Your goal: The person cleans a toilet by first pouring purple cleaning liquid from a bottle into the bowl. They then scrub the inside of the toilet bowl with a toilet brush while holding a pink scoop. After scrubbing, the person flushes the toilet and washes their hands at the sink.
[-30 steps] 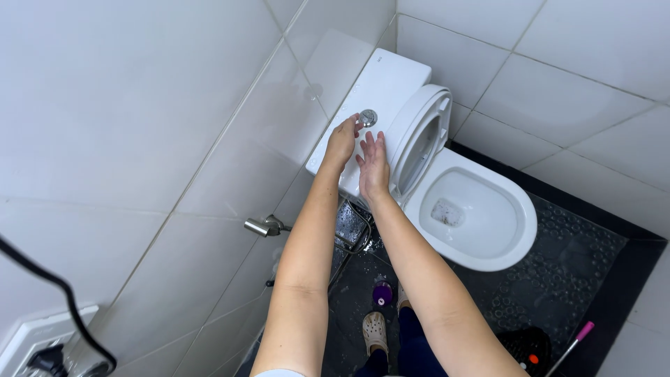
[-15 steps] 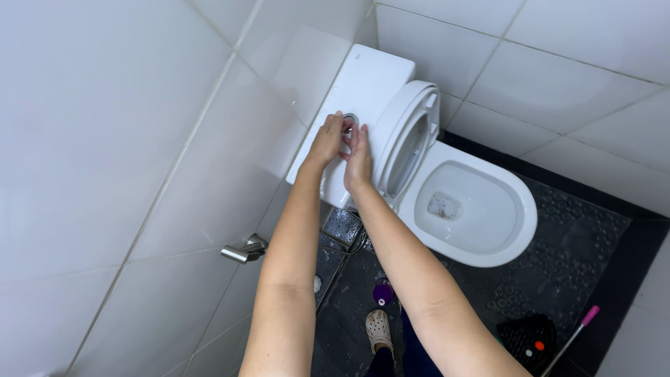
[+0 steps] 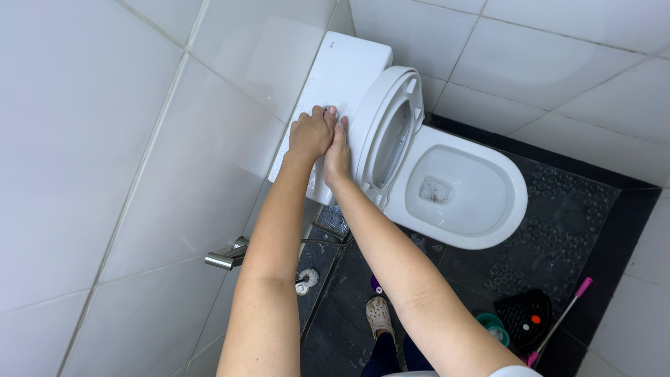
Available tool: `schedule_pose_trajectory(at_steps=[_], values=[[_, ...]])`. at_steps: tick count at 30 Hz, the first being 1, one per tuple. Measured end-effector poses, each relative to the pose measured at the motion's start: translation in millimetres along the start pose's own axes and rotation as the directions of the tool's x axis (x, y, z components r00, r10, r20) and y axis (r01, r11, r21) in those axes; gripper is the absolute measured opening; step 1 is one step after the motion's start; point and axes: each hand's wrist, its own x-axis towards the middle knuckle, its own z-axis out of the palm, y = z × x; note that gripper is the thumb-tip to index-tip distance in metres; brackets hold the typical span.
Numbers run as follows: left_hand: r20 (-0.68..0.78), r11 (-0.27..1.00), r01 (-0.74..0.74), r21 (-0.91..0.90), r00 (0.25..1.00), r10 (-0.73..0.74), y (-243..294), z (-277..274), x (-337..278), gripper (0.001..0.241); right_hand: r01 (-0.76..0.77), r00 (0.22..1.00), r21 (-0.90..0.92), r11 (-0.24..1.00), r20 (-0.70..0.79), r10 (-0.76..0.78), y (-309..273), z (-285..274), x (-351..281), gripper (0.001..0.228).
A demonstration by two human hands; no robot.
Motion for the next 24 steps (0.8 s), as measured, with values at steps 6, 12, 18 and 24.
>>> schedule_pose_trajectory(at_steps=[6,12,18,24], values=[[0.092,0.98,-0.049,0.194,0.995,0.031,16,-4,7,0.065,-0.008,1.0,0.069,0.998,0.027,0.006,-17,9,-11,0.072],[0.065,0.992,-0.02,0.122,0.998,0.012,14,0,0,0.063,-0.041,0.994,0.018,0.999,0.101,0.039,-27,6,-19,0.072],[-0.101,0.991,-0.076,-0.111,0.993,0.065,-2,20,-36,0.052,-0.1,0.989,0.11,0.989,0.118,0.086,-1,-17,-39,0.072],[-0.385,0.862,-0.238,-0.448,0.921,0.054,-27,58,-93,0.048,-0.077,0.962,0.138,0.987,0.27,0.038,-7,-39,-90,0.074]])
